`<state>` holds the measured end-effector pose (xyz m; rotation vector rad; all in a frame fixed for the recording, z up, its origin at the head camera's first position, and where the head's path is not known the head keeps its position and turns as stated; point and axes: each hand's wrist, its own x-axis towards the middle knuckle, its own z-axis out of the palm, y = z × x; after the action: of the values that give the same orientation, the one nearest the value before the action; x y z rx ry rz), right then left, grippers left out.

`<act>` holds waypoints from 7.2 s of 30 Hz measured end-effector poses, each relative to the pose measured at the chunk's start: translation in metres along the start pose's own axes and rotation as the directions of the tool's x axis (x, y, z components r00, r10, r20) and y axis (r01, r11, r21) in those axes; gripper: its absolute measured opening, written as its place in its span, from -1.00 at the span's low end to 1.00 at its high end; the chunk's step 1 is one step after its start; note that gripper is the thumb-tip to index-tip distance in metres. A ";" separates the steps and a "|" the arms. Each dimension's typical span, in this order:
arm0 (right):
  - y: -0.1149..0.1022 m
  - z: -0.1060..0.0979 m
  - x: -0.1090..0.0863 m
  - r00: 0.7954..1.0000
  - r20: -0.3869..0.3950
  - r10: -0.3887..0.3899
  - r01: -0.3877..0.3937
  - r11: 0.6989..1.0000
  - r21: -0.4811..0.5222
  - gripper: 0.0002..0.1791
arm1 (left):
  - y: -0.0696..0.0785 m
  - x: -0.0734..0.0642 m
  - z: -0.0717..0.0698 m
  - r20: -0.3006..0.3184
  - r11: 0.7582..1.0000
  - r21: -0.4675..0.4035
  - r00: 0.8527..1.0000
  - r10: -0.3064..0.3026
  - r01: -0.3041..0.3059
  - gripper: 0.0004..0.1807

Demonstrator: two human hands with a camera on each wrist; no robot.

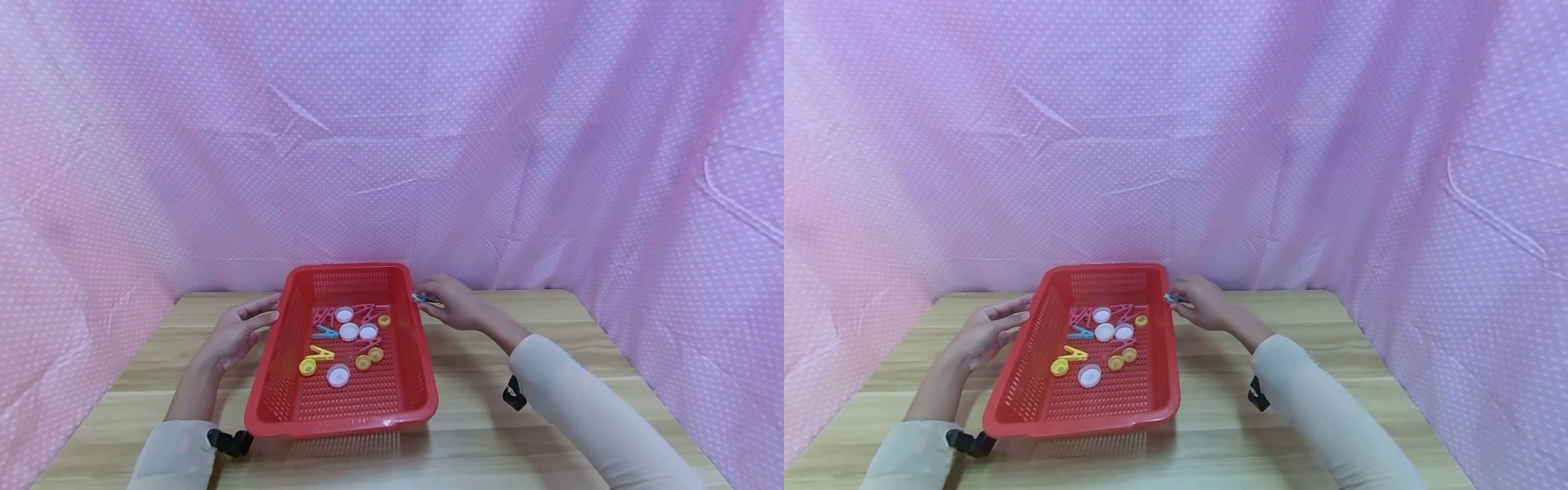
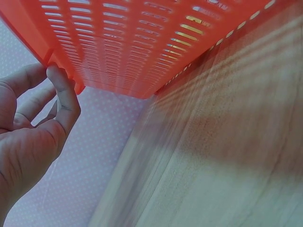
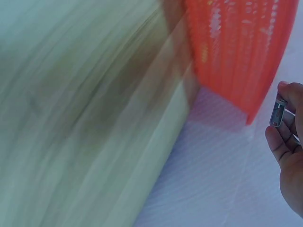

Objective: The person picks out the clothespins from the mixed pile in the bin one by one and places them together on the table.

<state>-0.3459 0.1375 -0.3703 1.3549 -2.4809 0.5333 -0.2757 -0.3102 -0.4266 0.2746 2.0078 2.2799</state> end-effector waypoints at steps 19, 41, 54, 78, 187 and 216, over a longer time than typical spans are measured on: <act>0.078 0.018 -0.080 0.942 -0.038 0.332 -0.332 0.943 0.004 -0.79 | 0.001 -0.003 -0.002 0.013 1.000 -0.028 1.000 0.005 -0.005 -0.39; 0.120 0.014 -0.148 0.735 -0.088 0.673 -0.668 0.740 0.082 -0.63 | 0.003 0.001 0.002 0.015 1.000 -0.021 1.000 0.002 -0.002 -0.41; 0.120 0.010 -0.164 0.629 -0.142 0.764 -0.756 0.644 0.115 -0.61 | 0.003 0.000 0.002 0.015 1.000 -0.010 1.000 -0.002 0.002 -0.41; 0.131 -0.003 -0.184 0.597 -0.118 0.794 -0.791 0.607 0.079 -0.55 | 0.000 0.000 0.001 0.011 1.000 -0.021 1.000 -0.006 0.006 -0.41; -0.026 -0.006 0.057 0.976 0.141 0.164 -0.174 0.982 0.066 -0.57 | 0.001 -0.001 0.001 -0.012 0.999 0.011 0.999 -0.040 0.040 -0.35; -0.065 0.056 0.076 0.849 0.522 0.084 -0.161 0.982 0.103 -0.57 | -0.001 0.004 0.002 -0.007 0.999 -0.035 1.000 -0.007 0.007 -0.33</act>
<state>-0.3347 0.0233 -0.3781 1.5692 -3.0288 0.4200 -0.2795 -0.3071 -0.4268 0.2567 1.9670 2.3118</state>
